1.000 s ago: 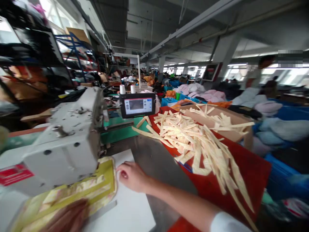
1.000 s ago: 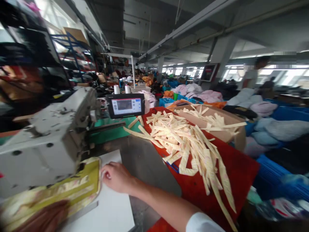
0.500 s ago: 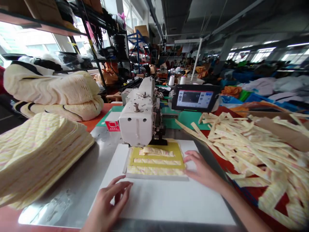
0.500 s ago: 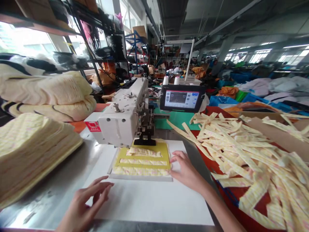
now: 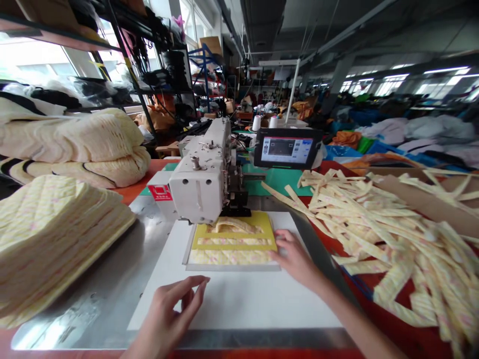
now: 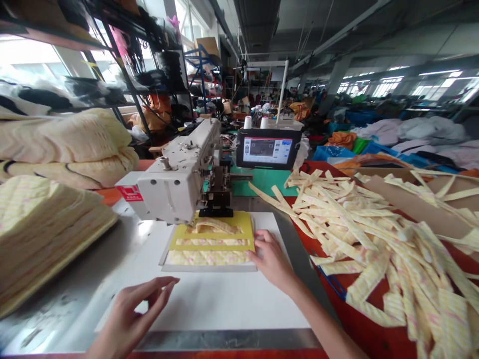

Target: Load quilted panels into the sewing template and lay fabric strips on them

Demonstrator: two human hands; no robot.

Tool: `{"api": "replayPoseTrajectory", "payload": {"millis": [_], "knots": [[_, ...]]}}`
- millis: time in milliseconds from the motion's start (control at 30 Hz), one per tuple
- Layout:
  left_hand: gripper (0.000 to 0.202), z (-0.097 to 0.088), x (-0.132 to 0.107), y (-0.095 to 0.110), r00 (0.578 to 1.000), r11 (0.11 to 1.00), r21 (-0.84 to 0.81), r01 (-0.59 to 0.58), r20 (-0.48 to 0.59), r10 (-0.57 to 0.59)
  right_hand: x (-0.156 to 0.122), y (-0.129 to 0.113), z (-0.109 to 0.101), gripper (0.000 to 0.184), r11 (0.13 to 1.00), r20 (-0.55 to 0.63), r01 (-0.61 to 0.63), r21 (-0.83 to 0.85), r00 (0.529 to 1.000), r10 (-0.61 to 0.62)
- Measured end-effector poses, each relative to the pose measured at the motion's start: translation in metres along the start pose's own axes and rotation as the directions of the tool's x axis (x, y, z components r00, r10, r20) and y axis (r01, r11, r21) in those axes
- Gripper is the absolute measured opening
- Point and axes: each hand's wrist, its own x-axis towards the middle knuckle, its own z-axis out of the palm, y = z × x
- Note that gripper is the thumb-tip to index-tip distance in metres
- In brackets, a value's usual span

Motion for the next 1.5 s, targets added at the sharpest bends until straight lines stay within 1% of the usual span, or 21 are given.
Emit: {"api": "replayPoseTrajectory", "payload": {"millis": [100, 267, 400, 467, 567, 667, 700, 733, 800, 833, 900, 967, 1000, 1033, 1100, 1167, 1200, 1267, 1333, 1400, 1500], "knots": [[0.02, -0.003, -0.007, -0.003, 0.999, 0.999, 0.006, -0.034, -0.013, 0.034, -0.006, 0.017, -0.028, 0.034, 0.996, -0.025, -0.011, -0.091, 1.0, 0.009], [0.02, -0.011, -0.021, -0.017, 0.999, 0.999, 0.0, 0.042, -0.013, -0.042, -0.022, 0.038, -0.111, 0.036, 0.942, -0.279, -0.153, -0.298, 0.958, 0.067], [0.021, -0.009, -0.011, -0.005, 0.999, 0.998, -0.051, 0.043, 0.023, -0.042, -0.025, 0.007, -0.165, 0.04, 0.867, -0.534, -0.253, -0.43, 0.846, -0.017], [0.02, -0.006, -0.001, 0.012, 0.999, 0.995, -0.098, -0.013, 0.05, 0.018, -0.022, -0.023, -0.173, 0.042, 0.882, -0.54, -0.206, -0.423, 0.84, -0.063], [0.024, 0.004, 0.013, 0.041, 0.993, 0.98, -0.159, -0.116, 0.018, 0.12, -0.018, -0.08, -0.152, 0.045, 0.955, -0.422, 0.036, -0.296, 0.891, -0.165], [0.091, 0.015, 0.02, 0.056, 0.982, 0.973, -0.153, -0.174, -0.105, 0.159, -0.022, -0.14, -0.1, 0.041, 0.954, -0.136, 0.3, -0.029, 0.944, -0.301], [0.1, 0.017, 0.019, 0.057, 0.978, 0.973, -0.159, -0.167, -0.155, 0.142, -0.026, -0.158, -0.08, 0.039, 0.937, 0.013, 0.343, 0.066, 0.939, -0.345], [0.096, 0.016, 0.015, 0.054, 0.971, 0.974, -0.173, -0.147, -0.213, 0.109, -0.03, -0.174, -0.062, 0.037, 0.914, 0.163, 0.374, 0.155, 0.903, -0.397], [0.07, 0.002, -0.004, 0.045, 0.933, 0.981, -0.171, -0.087, -0.359, 0.02, -0.037, -0.196, -0.031, 0.034, 0.87, 0.329, 0.411, 0.273, 0.81, -0.485], [0.059, -0.01, -0.021, 0.039, 0.899, 0.99, -0.129, -0.049, -0.439, -0.013, -0.039, -0.2, -0.019, 0.034, 0.854, 0.353, 0.424, 0.301, 0.782, -0.513], [0.046, -0.045, -0.069, 0.031, 0.81, 0.995, 0.066, 0.077, -0.586, -0.024, -0.038, -0.196, -0.001, 0.037, 0.843, 0.326, 0.442, 0.308, 0.783, -0.53], [0.038, -0.084, -0.13, 0.028, 0.724, 0.907, 0.302, 0.295, -0.69, -0.006, -0.031, -0.179, 0.012, 0.041, 0.853, 0.283, 0.435, 0.29, 0.812, -0.51], [0.036, -0.102, -0.162, 0.028, 0.688, 0.812, 0.404, 0.421, -0.725, 0.004, -0.026, -0.169, 0.018, 0.042, 0.864, 0.281, 0.419, 0.281, 0.824, -0.491], [0.036, -0.116, -0.193, 0.027, 0.67, 0.702, 0.447, 0.555, -0.74, -0.059, -0.022, -0.159, 0.023, 0.044, 0.877, 0.288, 0.395, 0.274, 0.836, -0.467], [0.037, -0.134, -0.244, 0.018, 0.659, 0.5, 0.511, 0.699, -0.731, -0.175, -0.017, -0.142, 0.032, 0.045, 0.902, 0.314, 0.342, 0.264, 0.854, -0.416], [0.038, -0.138, -0.275, 0.0, 0.657, 0.353, 0.558, 0.751, -0.684, -0.317, -0.018, -0.132, 0.038, 0.046, 0.913, 0.33, 0.317, 0.256, 0.859, -0.391], [0.039, -0.137, -0.282, -0.009, 0.668, 0.325, 0.583, 0.744, -0.652, -0.359, -0.019, -0.13, 0.039, 0.046, 0.913, 0.326, 0.322, 0.251, 0.86, -0.392], [0.044, -0.136, -0.277, -0.022, 0.676, 0.303, 0.606, 0.736, -0.626, -0.388, -0.024, -0.128, 0.037, 0.045, 0.904, 0.296, 0.357, 0.236, 0.859, -0.417], [0.051, -0.145, -0.249, -0.024, 0.665, 0.287, 0.6, 0.747, -0.672, -0.325, -0.028, -0.129, 0.032, 0.044, 0.898, 0.266, 0.388, 0.21, 0.861, -0.434], [0.057, -0.164, -0.203, -0.018, 0.648, 0.28, 0.591, 0.756, -0.737, -0.193, -0.032, -0.129, 0.025, 0.042, 0.904, 0.245, 0.385, 0.184, 0.873, -0.422], [0.063, -0.205, -0.119, -0.019, 0.73, 0.448, 0.643, 0.621, -0.682, -0.034, -0.036, -0.129, 0.016, 0.041, 0.908, 0.213, 0.384, 0.166, 0.886, -0.413]]}}
